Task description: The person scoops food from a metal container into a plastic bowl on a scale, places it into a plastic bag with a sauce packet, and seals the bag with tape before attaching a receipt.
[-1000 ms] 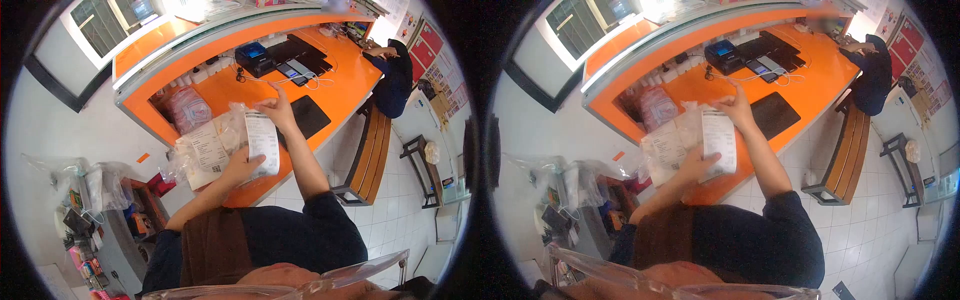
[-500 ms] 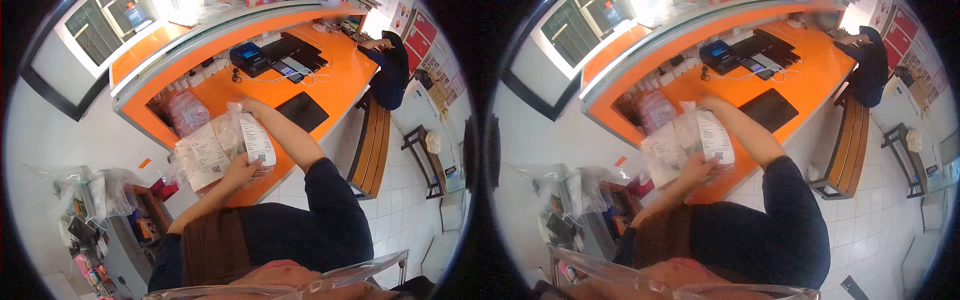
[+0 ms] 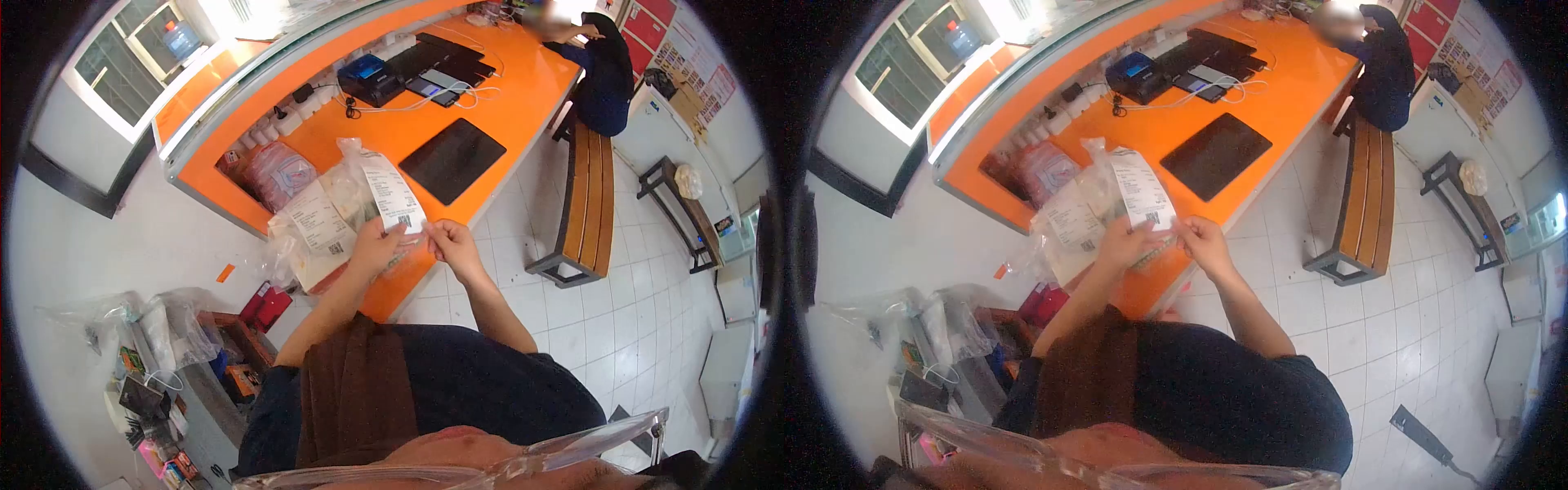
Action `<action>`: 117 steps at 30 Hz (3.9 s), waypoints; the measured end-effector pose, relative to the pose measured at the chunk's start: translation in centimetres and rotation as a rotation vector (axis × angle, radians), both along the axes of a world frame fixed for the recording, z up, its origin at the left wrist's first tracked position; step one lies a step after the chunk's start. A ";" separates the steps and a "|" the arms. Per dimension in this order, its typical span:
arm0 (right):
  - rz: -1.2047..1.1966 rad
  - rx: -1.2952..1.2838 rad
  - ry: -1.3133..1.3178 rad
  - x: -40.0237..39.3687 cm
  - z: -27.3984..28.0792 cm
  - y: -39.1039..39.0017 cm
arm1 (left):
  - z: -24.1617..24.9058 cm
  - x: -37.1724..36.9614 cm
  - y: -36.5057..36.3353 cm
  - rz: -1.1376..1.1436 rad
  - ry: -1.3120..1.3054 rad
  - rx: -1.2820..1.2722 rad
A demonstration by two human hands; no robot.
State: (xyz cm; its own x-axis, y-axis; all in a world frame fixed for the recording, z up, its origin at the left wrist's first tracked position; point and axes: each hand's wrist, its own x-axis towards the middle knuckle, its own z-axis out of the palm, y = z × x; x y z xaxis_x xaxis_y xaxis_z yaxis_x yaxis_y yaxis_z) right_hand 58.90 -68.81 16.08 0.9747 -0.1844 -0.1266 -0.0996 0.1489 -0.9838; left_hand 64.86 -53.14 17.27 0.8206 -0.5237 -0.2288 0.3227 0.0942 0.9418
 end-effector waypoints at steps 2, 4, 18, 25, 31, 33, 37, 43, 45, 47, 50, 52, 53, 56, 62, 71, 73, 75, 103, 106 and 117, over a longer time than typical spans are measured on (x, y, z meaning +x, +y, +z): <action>-0.005 -0.074 -0.002 0.6 -1.5 0.5 | 0.0 -0.2 0.0 -0.010 -0.046 0.005; -0.011 -0.133 0.038 1.1 -2.0 0.4 | -0.1 -0.5 0.3 -0.033 -0.077 -0.019; -0.233 -0.218 -0.447 3.8 1.3 -2.6 | 4.1 -4.8 2.7 0.297 -0.873 0.548; 0.113 -0.271 -0.301 20.4 1.3 -0.4 | 2.3 -6.6 2.8 0.234 -1.114 0.774; 0.345 -0.432 0.054 28.8 -3.0 2.9 | 1.8 -7.2 3.1 0.035 -1.100 0.892; 0.357 -0.365 0.147 29.7 -2.6 3.6 | 1.8 -7.1 3.2 0.018 -1.100 0.906; 0.199 -0.367 -0.281 32.0 -4.7 3.9 | 1.8 -6.9 3.5 0.015 -1.099 0.880; -0.162 -0.764 -0.747 28.3 2.0 -0.7 | 2.1 -6.8 3.6 0.012 -1.095 0.875; -0.192 -0.847 -0.851 25.3 4.6 -2.1 | 1.8 -6.9 3.6 0.022 -1.108 0.866; -0.184 -0.857 -0.891 22.0 6.6 -3.0 | 1.7 -6.8 3.6 0.026 -1.118 0.875; -0.085 -0.773 -0.838 17.9 8.1 -3.0 | 1.6 -6.8 3.6 0.045 -1.155 0.915; -0.060 -0.796 -0.779 16.5 8.3 -3.1 | 1.6 -6.6 3.5 0.083 -1.225 0.948; -0.057 -0.752 -0.765 15.8 8.4 -2.9 | 1.8 -6.5 3.4 0.111 -1.209 0.873; -0.041 -0.646 -0.696 11.9 10.0 -1.5 | 4.1 -5.7 2.6 0.117 -1.090 0.616; -0.118 -0.854 -0.874 5.7 10.3 -0.8 | 7.4 -3.7 -0.2 -0.071 -0.205 -0.119; -0.093 -1.044 -1.167 1.1 11.1 -2.5 | 13.1 -2.1 -1.9 0.075 -0.281 -0.006; -0.097 -1.072 -1.165 0.3 11.3 -2.1 | 13.9 -1.6 -2.6 0.241 -0.347 -0.063; -0.230 -0.915 -1.198 0.4 11.3 -2.0 | 14.0 0.5 -2.4 0.124 -0.279 -0.115; -0.357 -0.456 -0.269 7.9 0.7 2.0 | 7.0 21.4 1.3 -0.396 -0.162 0.526; -0.329 -0.491 -0.261 7.8 1.0 2.3 | 6.1 21.2 1.6 -0.373 -0.282 0.615; -0.361 -0.410 -0.419 8.6 4.3 2.0 | 6.8 21.6 1.8 -0.712 -0.193 0.536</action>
